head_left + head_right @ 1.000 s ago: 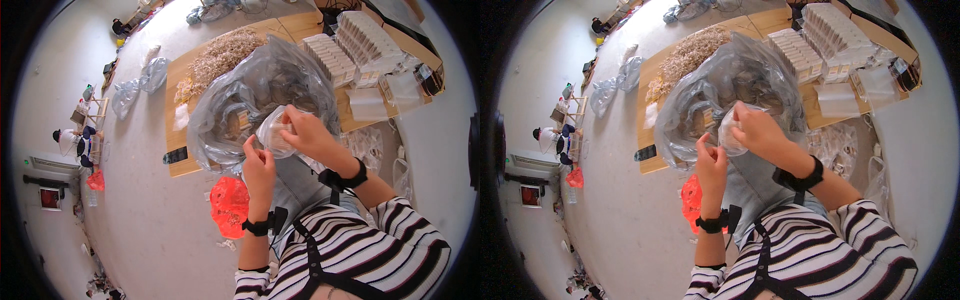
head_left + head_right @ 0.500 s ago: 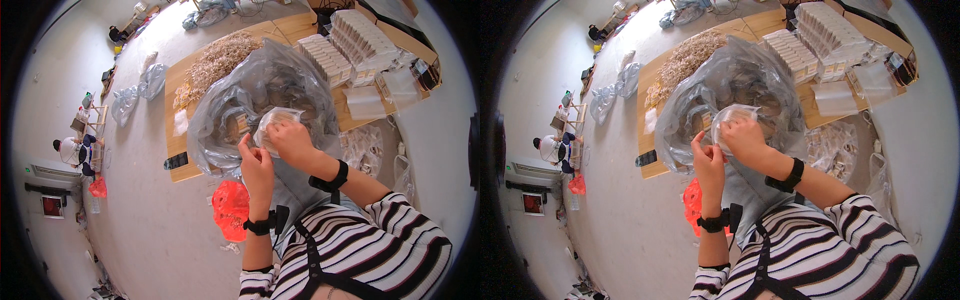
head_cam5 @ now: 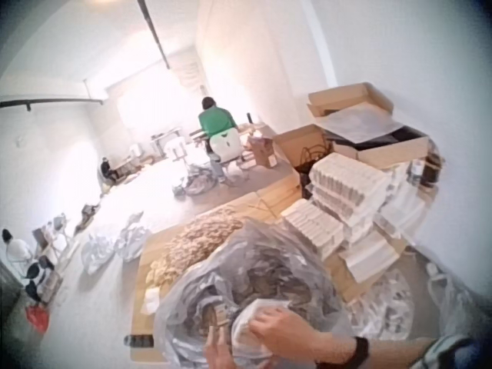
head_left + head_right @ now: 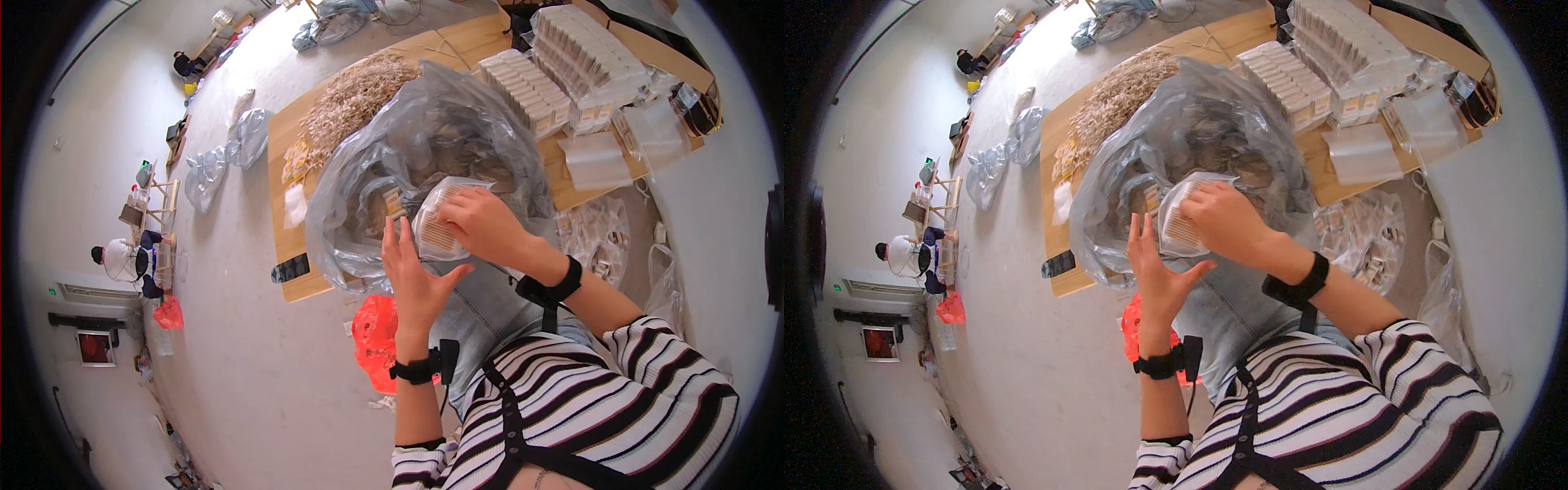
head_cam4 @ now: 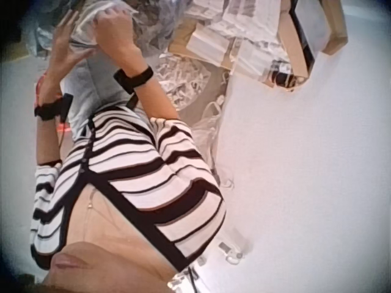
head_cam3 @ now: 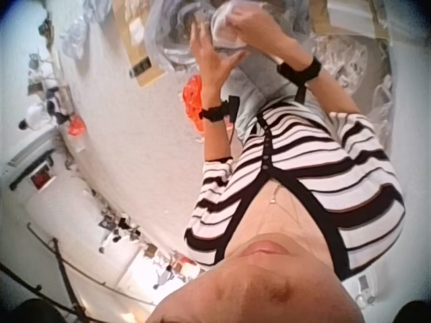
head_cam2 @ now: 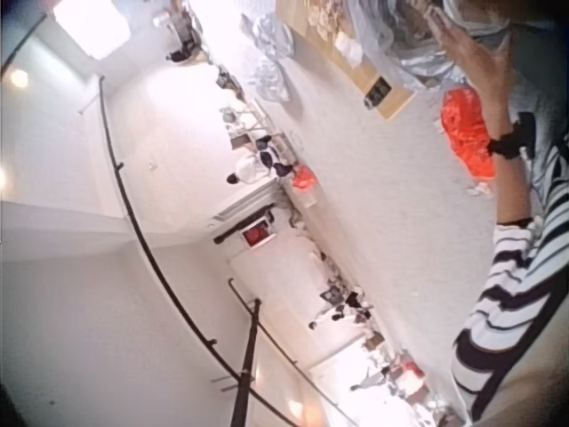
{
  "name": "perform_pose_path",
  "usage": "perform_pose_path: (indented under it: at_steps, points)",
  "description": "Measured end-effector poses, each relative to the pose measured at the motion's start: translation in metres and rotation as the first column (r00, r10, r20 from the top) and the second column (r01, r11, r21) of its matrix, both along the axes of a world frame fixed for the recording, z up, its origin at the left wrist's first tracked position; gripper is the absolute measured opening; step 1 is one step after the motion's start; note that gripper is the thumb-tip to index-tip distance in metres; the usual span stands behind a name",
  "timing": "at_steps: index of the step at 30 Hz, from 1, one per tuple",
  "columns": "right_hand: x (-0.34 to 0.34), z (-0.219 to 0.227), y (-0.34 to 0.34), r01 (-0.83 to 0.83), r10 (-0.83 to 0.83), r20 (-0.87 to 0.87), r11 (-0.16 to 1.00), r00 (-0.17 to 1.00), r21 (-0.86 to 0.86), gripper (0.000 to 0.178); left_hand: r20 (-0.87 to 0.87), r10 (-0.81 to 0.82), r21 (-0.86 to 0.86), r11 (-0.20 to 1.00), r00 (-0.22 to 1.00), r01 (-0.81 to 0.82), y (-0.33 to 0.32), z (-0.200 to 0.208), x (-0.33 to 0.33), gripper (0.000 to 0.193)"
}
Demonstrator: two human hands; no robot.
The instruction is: Packing sets of cotton swabs and other hygiene products into plastic bags.
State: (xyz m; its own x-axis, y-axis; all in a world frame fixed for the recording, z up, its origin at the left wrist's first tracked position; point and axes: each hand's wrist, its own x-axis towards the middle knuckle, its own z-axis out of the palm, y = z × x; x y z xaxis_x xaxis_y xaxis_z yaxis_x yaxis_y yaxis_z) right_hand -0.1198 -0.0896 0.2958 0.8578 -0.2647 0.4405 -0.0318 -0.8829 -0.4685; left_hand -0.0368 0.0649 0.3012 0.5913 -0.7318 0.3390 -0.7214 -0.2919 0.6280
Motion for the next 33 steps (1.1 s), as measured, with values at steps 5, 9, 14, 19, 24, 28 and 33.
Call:
perform_pose_path:
  at_steps: [5,9,14,19,24,28,33]
  points:
    - [-0.028,0.009,-0.020,0.055,-0.113,0.305,0.980,0.946,0.191,0.049,-0.020,-0.025,-0.053,0.998,0.999,0.024,-0.009,-0.038,0.004,0.096]
    - [-0.037,-0.022,-0.045,-0.115,-0.038,0.231,0.784,0.972,0.611,0.057,-0.154,-0.053,-0.202,0.979,0.987,0.021,-0.033,-0.046,-0.001,0.085]
    - [-0.007,-0.048,-0.070,-0.220,0.115,0.187,0.477,0.976,0.851,0.034,-0.274,-0.051,-0.298,0.954,0.960,-0.035,-0.044,-0.051,0.012,0.056]
    - [0.027,-0.056,-0.062,-0.321,0.147,0.286,0.470,0.947,0.822,0.016,-0.497,0.060,-0.280,0.933,0.866,-0.226,-0.043,-0.029,0.015,0.042]
    - [0.037,-0.051,-0.045,-0.217,-0.098,0.342,0.603,0.935,0.767,0.022,-0.089,0.040,-0.324,0.944,0.995,-0.067,-0.034,0.005,0.020,0.044]
    - [0.041,-0.053,-0.039,-0.302,-0.066,0.400,0.548,0.914,0.780,0.022,0.132,-0.040,0.109,0.994,0.991,0.025,-0.043,0.020,0.035,0.035]
    - [0.032,-0.048,-0.045,-0.291,0.012,0.308,0.365,0.951,0.884,0.024,-0.058,-0.134,0.211,0.967,0.989,0.143,-0.060,0.012,0.039,0.023]
